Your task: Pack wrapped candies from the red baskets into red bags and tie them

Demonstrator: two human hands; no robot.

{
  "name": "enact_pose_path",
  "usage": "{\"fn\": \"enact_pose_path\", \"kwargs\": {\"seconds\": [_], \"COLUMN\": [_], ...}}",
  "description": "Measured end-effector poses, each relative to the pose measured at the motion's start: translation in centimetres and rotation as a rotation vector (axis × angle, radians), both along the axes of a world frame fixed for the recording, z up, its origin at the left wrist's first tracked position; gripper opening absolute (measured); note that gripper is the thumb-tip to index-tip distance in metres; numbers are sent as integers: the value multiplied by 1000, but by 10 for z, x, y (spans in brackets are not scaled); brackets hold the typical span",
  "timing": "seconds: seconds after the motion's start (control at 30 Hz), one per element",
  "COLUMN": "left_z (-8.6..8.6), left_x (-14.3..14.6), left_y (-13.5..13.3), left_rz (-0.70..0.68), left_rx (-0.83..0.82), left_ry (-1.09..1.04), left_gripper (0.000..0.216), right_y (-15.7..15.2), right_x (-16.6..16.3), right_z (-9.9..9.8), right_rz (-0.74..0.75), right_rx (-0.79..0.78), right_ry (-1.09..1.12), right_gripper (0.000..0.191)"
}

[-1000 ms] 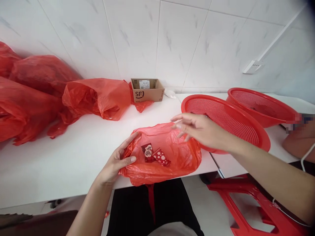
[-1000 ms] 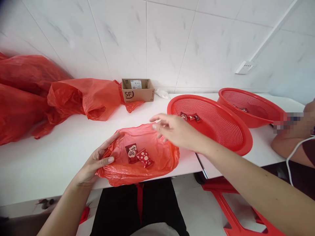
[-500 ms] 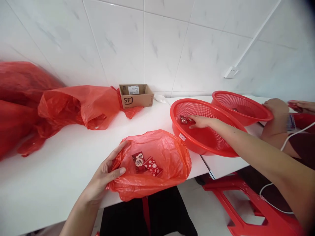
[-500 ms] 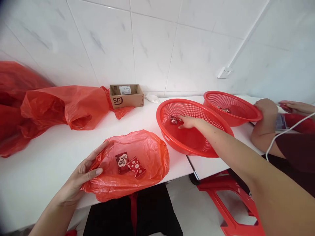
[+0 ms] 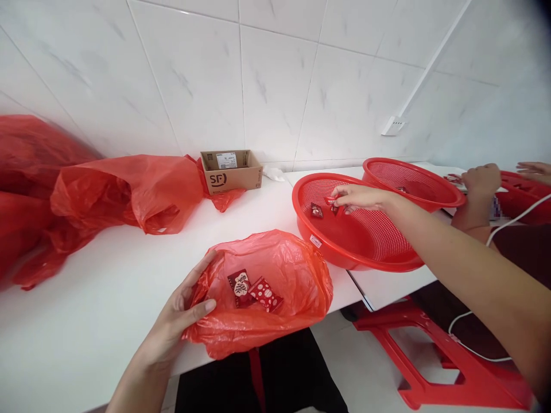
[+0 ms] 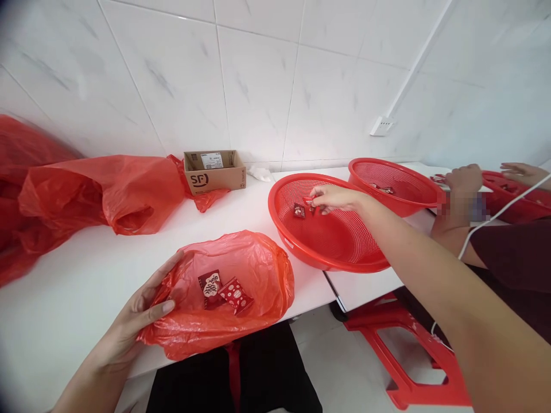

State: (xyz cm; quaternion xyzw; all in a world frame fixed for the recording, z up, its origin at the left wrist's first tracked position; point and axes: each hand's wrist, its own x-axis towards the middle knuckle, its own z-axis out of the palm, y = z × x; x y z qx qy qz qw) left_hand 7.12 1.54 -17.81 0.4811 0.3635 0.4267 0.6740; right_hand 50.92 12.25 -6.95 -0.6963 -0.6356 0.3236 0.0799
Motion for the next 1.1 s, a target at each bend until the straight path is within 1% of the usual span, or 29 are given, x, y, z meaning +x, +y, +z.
{"fn": "enact_pose_path", "kwargs": {"seconds": [0.07, 0.1, 0.17, 0.2, 0.27, 0.37, 0.47, 0.57, 0.7, 0.83, 0.97, 1.03, 1.1], "left_z": [-1, -1, 0, 0, 0, -1, -3, -4, -2, 1, 2, 1, 1], "left_x": [0, 1, 2, 2, 2, 0, -2, -2, -2, 0, 0, 0, 0], "left_y": [0, 0, -2, -2, -2, -2, -1, -2, -3, -3, -3, -3, -4], "left_rz": [8, 19, 39, 43, 30, 1, -6, -10, -17, -21, -10, -7, -5], "left_rx": [-2, -4, -9, -10, -12, -3, 21, 48, 68, 51, 51, 52, 49], "left_ry": [-12, -19, -38, -49, -66, -71, -74, -74, -72, -58, -35, -31, -29], "left_gripper": [69, 70, 70, 71, 73, 74, 74, 74, 73, 73, 75, 75, 75], "right_y": [-17, -27, -48, -58, -73, -80, -75, -73, -79, -83, -82, -78, -66], "right_x": [-28, -46, -85, -104, -136, -164, -166, -159, -154, -155, -156, -152, -142], "right_z": [22, 30, 40, 42, 41, 34, 30, 28, 22, 13, 8, 9, 11], "right_rz": [31, 60, 150, 208, 296, 345, 331, 335, 432, 435, 461, 422, 326], "right_rx": [32, 35, 49, 57, 59, 144, 192, 135, 25, 12, -34, -3, 114], "right_ry": [279, 378, 468, 478, 416, 248, 204, 254, 371, 374, 415, 415, 386], "right_gripper": [19, 21, 20, 17, 14, 15, 18, 21, 25, 22, 32, 33, 35]}}
